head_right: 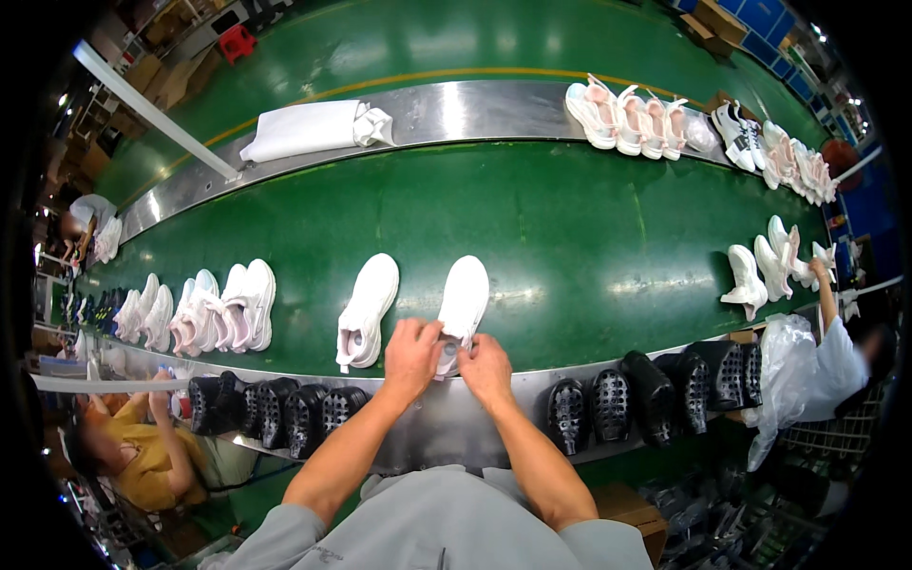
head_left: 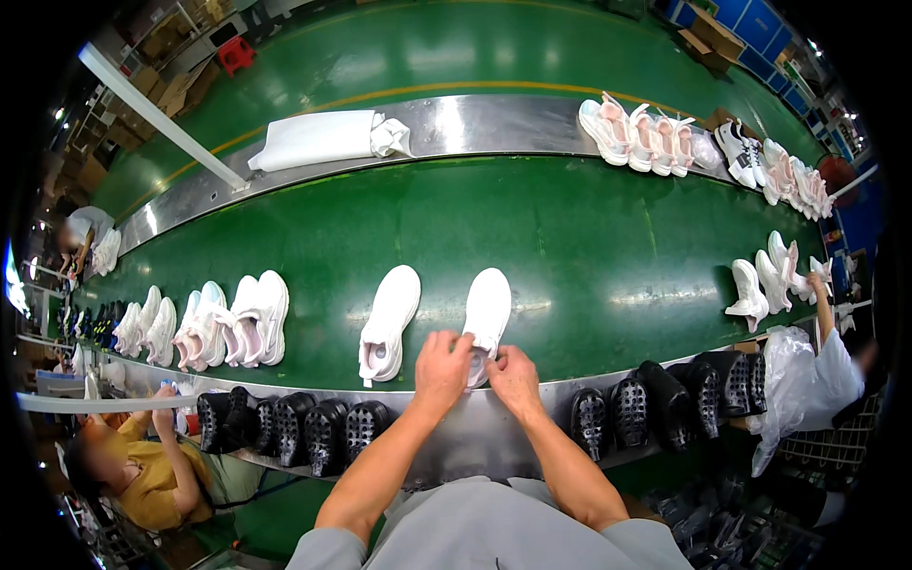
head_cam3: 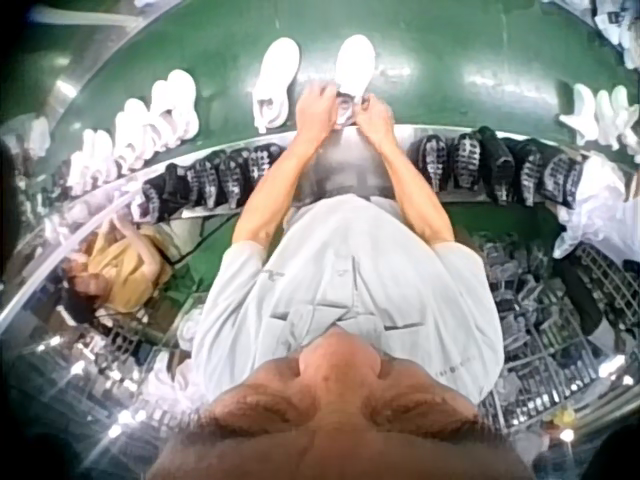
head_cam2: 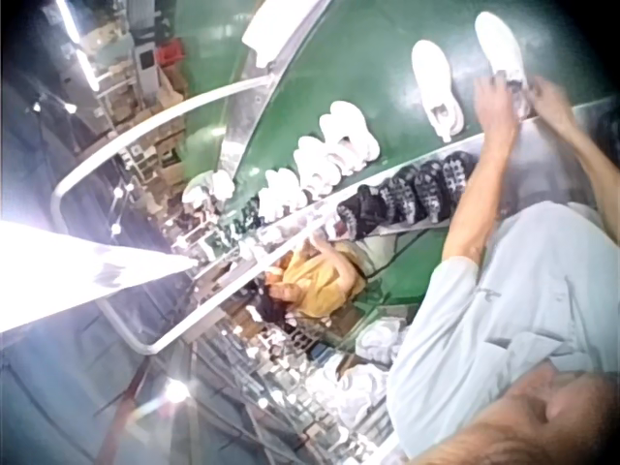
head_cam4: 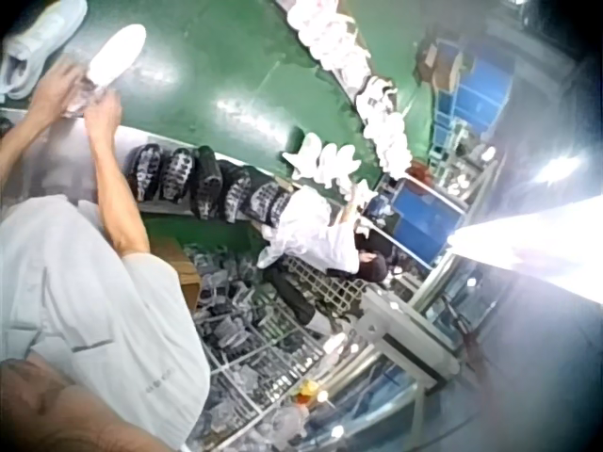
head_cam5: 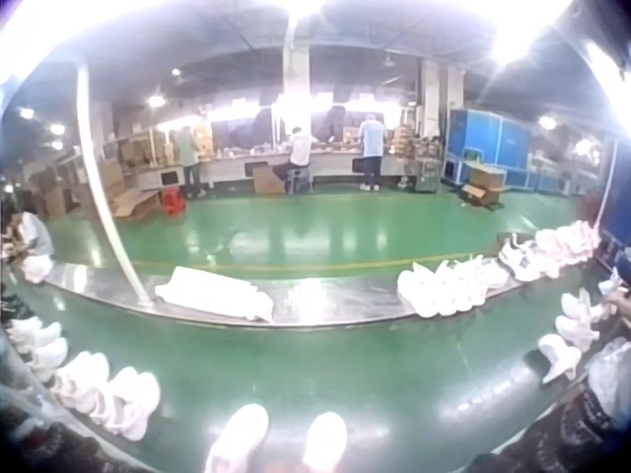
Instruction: The person inserts black plastic shoe trees into white sneakers moving along a conveyor belt. The person picks up each shoe tree, places it inside a sneaker, and then moves to the next pair. The process is repeated for multiple pairs of sneakers.
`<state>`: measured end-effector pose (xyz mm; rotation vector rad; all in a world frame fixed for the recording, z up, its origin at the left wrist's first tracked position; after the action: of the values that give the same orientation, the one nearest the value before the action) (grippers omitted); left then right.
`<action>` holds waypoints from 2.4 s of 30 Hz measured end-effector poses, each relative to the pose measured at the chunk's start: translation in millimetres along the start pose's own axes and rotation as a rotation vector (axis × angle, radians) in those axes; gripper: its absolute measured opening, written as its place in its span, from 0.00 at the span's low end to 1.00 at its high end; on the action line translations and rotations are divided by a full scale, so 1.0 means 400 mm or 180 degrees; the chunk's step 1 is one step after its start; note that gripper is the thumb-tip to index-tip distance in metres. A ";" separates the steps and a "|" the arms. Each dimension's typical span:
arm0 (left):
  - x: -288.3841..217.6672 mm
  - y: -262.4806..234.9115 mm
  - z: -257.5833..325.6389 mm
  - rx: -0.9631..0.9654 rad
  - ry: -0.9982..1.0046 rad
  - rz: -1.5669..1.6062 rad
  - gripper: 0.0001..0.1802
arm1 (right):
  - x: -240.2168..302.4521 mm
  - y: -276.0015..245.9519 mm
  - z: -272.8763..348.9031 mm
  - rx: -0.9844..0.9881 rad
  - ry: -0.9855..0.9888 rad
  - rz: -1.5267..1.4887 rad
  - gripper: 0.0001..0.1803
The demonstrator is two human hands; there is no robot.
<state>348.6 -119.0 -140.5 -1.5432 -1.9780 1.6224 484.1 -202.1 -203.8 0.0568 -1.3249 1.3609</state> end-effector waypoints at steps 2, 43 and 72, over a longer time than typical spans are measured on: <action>0.002 0.004 -0.021 0.0016 0.0407 -0.0038 0.14 | 0.049 0.009 0.015 -0.0055 -0.0165 0.0518 0.16; -0.282 0.249 0.406 0.2843 0.2106 0.0304 0.37 | -1.018 0.051 0.948 0.1155 0.2363 0.1231 0.46; -0.276 0.279 0.432 0.2432 0.2341 0.0095 0.35 | -1.121 0.122 0.753 0.2315 0.2680 0.0033 0.12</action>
<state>351.9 -326.1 -248.3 -1.5032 -0.8250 1.2894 404.0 -685.5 -436.3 -0.0315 -0.1071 1.5605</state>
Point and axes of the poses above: each hand's wrist, its own z-axis away from the middle knuckle, its own y-axis out of the palm, x = y × z, the point moved 4 cm from there along -z, towards the middle knuckle, and after that the axes turned 10 degrees about y, right-handed, at the moved point
